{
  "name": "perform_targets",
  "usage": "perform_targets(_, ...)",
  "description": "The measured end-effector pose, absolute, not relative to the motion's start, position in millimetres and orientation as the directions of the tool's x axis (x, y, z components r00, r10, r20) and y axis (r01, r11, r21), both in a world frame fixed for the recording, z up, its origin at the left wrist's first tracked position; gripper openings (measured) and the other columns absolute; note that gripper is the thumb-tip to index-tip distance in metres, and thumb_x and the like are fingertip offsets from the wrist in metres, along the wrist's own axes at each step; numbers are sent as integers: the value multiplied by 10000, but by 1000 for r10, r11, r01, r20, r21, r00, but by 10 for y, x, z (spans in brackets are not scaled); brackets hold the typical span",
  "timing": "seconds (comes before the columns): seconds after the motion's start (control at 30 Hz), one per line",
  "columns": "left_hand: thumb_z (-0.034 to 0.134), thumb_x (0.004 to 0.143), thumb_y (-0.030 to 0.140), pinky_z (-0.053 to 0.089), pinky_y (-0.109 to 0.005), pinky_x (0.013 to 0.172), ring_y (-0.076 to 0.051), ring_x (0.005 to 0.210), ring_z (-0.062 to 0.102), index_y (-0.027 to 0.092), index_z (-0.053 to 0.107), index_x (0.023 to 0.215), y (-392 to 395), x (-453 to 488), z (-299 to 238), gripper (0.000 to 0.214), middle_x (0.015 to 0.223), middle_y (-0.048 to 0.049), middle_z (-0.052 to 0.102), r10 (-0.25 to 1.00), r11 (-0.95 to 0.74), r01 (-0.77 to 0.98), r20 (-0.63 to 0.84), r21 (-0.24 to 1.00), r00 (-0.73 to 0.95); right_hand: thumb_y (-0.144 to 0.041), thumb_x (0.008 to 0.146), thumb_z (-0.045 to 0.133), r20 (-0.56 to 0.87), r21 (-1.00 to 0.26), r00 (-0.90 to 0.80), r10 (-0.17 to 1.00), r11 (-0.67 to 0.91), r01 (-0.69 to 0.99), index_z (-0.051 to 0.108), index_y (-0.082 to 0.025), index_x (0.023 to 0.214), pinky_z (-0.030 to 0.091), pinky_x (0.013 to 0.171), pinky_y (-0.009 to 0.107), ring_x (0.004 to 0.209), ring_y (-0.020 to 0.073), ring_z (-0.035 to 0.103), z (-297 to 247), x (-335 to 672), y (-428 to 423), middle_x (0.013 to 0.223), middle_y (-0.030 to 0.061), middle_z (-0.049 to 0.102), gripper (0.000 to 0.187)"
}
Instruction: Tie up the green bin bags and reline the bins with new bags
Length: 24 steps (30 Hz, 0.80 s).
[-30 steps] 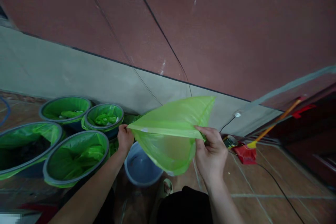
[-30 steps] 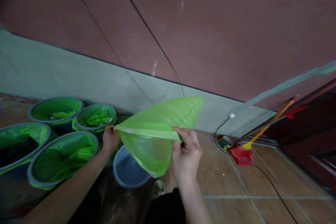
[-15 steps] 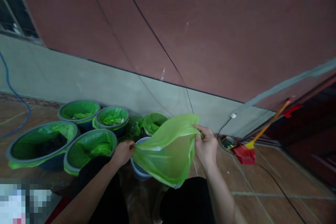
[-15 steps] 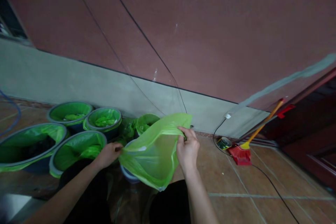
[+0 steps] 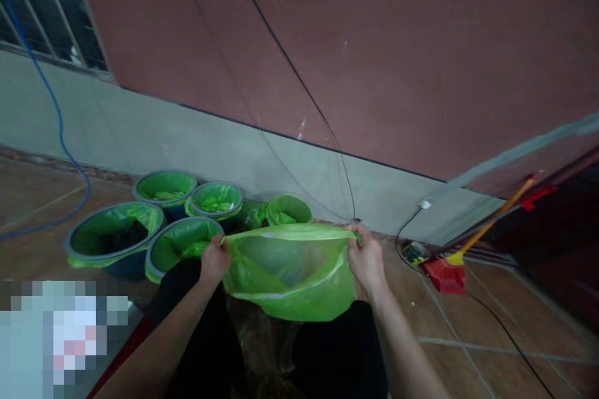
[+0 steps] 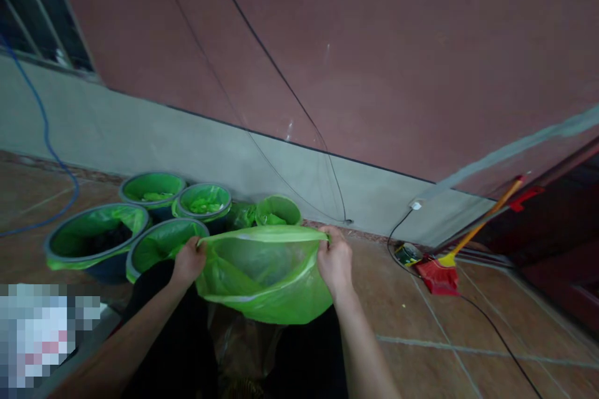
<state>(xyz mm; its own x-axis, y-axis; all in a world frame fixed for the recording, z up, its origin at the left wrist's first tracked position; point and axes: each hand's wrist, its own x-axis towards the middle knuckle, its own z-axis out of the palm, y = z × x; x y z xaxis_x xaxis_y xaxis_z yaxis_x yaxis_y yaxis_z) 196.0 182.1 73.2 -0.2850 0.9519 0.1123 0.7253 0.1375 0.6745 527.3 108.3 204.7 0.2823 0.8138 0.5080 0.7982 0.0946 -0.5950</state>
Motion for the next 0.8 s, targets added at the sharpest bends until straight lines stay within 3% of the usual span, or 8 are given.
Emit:
perform_targets(0.13,536,798,290,419,-259,665,-181,686,605,198,602,709,1634,1796,805,144,648,6,605,993,-19,662,93,750,-77,-344,760,514,375,-774,410,831,37,632,664,-191,878,459,604,302,582,191,582,1860,5428,1133,712,32,678,245)
perform_targets(0.3,567,753,383,443,-254,646,-162,656,582,175,672,747,1375,1560,878,233,664,15,628,996,-41,431,4,902,85,-317,626,624,231,-969,584,778,130,210,681,-168,815,414,513,250,525,139,545,1757,5499,1154,688,21,678,247)
perform_targets(0.4,557,754,301,460,-264,681,-170,694,604,183,681,739,1280,1496,964,171,709,-5,658,983,-119,526,26,842,182,-288,574,695,135,-988,600,789,150,25,707,-161,797,432,528,250,567,137,580,1755,5570,1119,711,27,696,257)
perform_targets(0.47,546,755,223,474,-277,754,-187,775,633,195,678,738,1254,1504,1031,136,776,-25,685,975,-191,664,64,723,211,-276,553,734,110,-992,588,801,121,20,724,-161,783,430,529,242,585,133,588,1757,5626,1100,714,24,702,258)
perform_targets(0.57,514,792,177,483,-307,835,-219,871,660,188,686,818,1265,1553,1100,175,908,-79,708,986,-151,841,140,520,90,-278,535,763,122,-992,585,802,112,54,736,-161,767,443,537,249,590,136,593,1769,5672,1089,713,26,706,262)
perform_targets(0.63,490,810,169,490,-324,834,-239,878,676,173,691,889,1314,1570,1109,216,927,-105,714,984,-46,890,173,454,-37,-280,530,771,143,-989,585,798,140,52,733,-161,745,462,553,261,609,147,605,1790,5668,1085,717,30,705,249)
perform_targets(0.7,491,783,143,498,-333,813,-249,848,689,170,696,906,1405,1557,1095,240,859,-93,718,976,46,865,163,499,-146,-268,538,774,159,-986,584,796,160,50,736,-157,742,476,572,266,633,152,618,1819,5647,1074,731,37,707,236)
perform_targets(0.8,518,695,109,516,-324,707,-212,668,669,163,692,858,1611,1501,1090,244,688,-38,675,949,180,614,29,768,-314,-256,562,782,179,-983,549,816,168,71,745,-152,760,495,618,277,679,161,640,1871,5599,1008,774,50,722,227)
